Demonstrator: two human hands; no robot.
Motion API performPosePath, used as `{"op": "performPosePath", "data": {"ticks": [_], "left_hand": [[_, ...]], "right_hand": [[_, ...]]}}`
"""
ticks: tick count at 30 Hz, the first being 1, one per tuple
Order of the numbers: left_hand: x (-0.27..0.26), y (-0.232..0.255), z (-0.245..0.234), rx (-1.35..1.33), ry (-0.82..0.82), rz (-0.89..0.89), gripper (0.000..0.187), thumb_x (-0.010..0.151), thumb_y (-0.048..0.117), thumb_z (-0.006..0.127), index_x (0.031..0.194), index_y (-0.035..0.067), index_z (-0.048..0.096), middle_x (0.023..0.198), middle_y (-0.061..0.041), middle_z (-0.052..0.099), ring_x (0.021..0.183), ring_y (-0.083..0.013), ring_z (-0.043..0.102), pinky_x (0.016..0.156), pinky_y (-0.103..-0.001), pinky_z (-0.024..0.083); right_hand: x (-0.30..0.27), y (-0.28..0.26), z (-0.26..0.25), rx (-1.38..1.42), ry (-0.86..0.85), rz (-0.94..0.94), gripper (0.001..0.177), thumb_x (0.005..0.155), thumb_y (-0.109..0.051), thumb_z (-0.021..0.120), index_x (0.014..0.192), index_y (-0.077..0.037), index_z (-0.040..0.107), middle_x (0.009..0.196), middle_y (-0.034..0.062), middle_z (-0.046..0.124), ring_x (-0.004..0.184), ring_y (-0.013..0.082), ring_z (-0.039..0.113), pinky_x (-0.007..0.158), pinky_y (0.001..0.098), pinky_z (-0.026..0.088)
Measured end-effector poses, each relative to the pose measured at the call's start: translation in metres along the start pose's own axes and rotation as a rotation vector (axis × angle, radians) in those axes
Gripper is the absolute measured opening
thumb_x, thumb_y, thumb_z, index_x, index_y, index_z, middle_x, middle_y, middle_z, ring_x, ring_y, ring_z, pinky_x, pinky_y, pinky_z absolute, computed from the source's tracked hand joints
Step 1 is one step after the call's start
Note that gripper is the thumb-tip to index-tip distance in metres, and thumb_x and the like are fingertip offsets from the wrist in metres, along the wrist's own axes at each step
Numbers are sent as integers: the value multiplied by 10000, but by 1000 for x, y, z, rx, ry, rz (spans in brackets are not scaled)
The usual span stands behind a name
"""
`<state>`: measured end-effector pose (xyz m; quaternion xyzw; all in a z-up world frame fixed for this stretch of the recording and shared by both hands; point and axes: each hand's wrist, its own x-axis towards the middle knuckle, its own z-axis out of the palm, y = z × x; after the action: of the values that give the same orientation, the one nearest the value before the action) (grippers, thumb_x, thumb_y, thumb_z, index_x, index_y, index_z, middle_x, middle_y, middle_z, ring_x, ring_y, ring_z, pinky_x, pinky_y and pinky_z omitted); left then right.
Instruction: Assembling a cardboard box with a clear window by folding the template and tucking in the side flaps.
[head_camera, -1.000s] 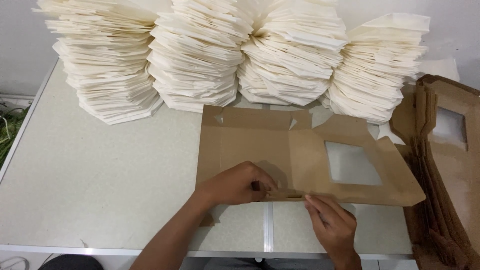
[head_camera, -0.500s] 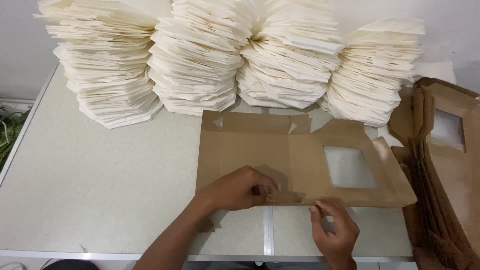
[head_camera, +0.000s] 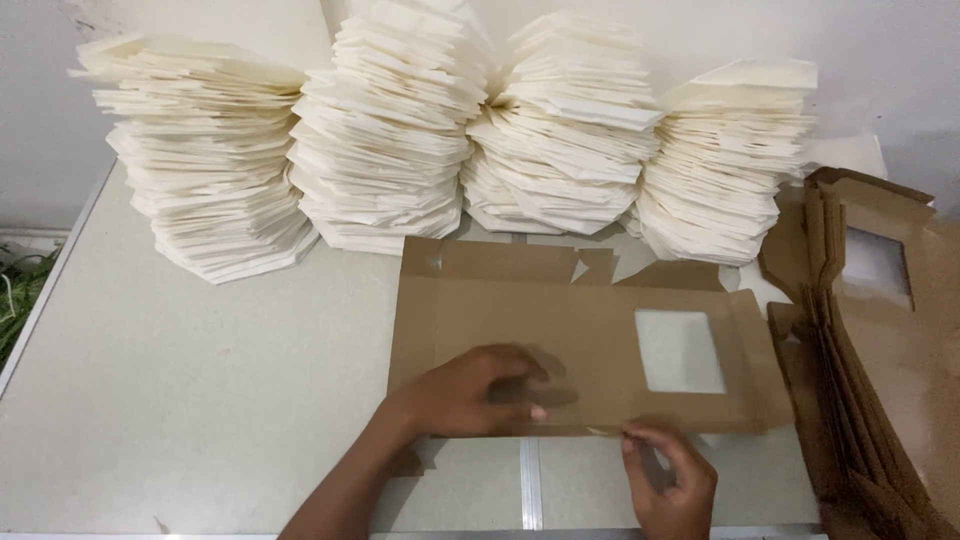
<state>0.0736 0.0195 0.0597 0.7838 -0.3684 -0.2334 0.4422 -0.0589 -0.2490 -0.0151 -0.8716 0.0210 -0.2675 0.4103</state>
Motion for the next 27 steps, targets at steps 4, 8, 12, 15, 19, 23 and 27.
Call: {"op": "performPosePath", "data": {"ticks": [4, 8, 12, 15, 19, 23, 27], "left_hand": [[8, -36, -2, 382, 221, 118, 651, 981, 518, 518, 1520, 156, 486, 1618, -172, 393, 1494, -413, 312, 1159, -621, 194], [16, -77, 4, 543, 291, 49, 728, 962, 517, 583, 1538, 100, 429, 1618, -247, 342, 1483, -420, 315, 1177, -517, 247], [17, -63, 2, 518, 283, -79, 731, 963, 557, 516, 1559, 146, 409, 1652, -165, 299, 1462, -390, 315, 1149, -530, 241], [19, -63, 6, 549, 278, -118, 744, 958, 580, 506, 1566, 168, 391, 1689, -136, 224, 1451, -385, 304, 1121, -560, 244], [19, -66, 9, 573, 263, -105, 754, 971, 565, 518, 1565, 125, 367, 1703, -164, 172, 1454, -404, 277, 1124, -565, 217], [19, -54, 8, 497, 227, -166, 716, 980, 530, 502, 1558, 128, 372, 1707, -170, 127, 1493, -403, 205, 1161, -585, 154], [12, -28, 5, 374, 164, -26, 777, 878, 636, 561, 1508, 188, 481, 1618, -185, 354, 1489, -505, 194, 1118, -682, 72]], "right_hand": [[-9, -5, -8, 67, -72, -12, 110, 848, -62, 741, 953, -38, 761, 1033, 105, 792, 974, 202, 754, 931, 344, 610], [-17, 1, -6, -6, -75, -124, 191, 805, -6, 756, 988, -53, 736, 1096, 102, 776, 1028, 199, 747, 978, 342, 610], [-24, 10, -1, -8, 39, -340, 189, 777, 22, 765, 955, -22, 720, 1083, 127, 746, 1049, 272, 728, 1095, 512, 538], [-25, 16, -8, -94, -36, -393, 177, 752, -25, 778, 914, -82, 735, 1112, 66, 753, 1058, 261, 723, 1144, 577, 480], [-23, 55, -12, -184, -210, -574, 160, 797, -136, 786, 945, -168, 734, 1207, 21, 720, 1076, 210, 691, 1130, 558, 437], [0, 28, -17, -108, -264, -570, 138, 801, -115, 777, 909, -166, 709, 1126, 12, 741, 1100, 254, 703, 1143, 553, 386], [25, 2, -10, -125, -266, -593, 82, 867, -133, 748, 931, -143, 698, 1006, 4, 732, 944, 216, 682, 1097, 515, 355]]}}
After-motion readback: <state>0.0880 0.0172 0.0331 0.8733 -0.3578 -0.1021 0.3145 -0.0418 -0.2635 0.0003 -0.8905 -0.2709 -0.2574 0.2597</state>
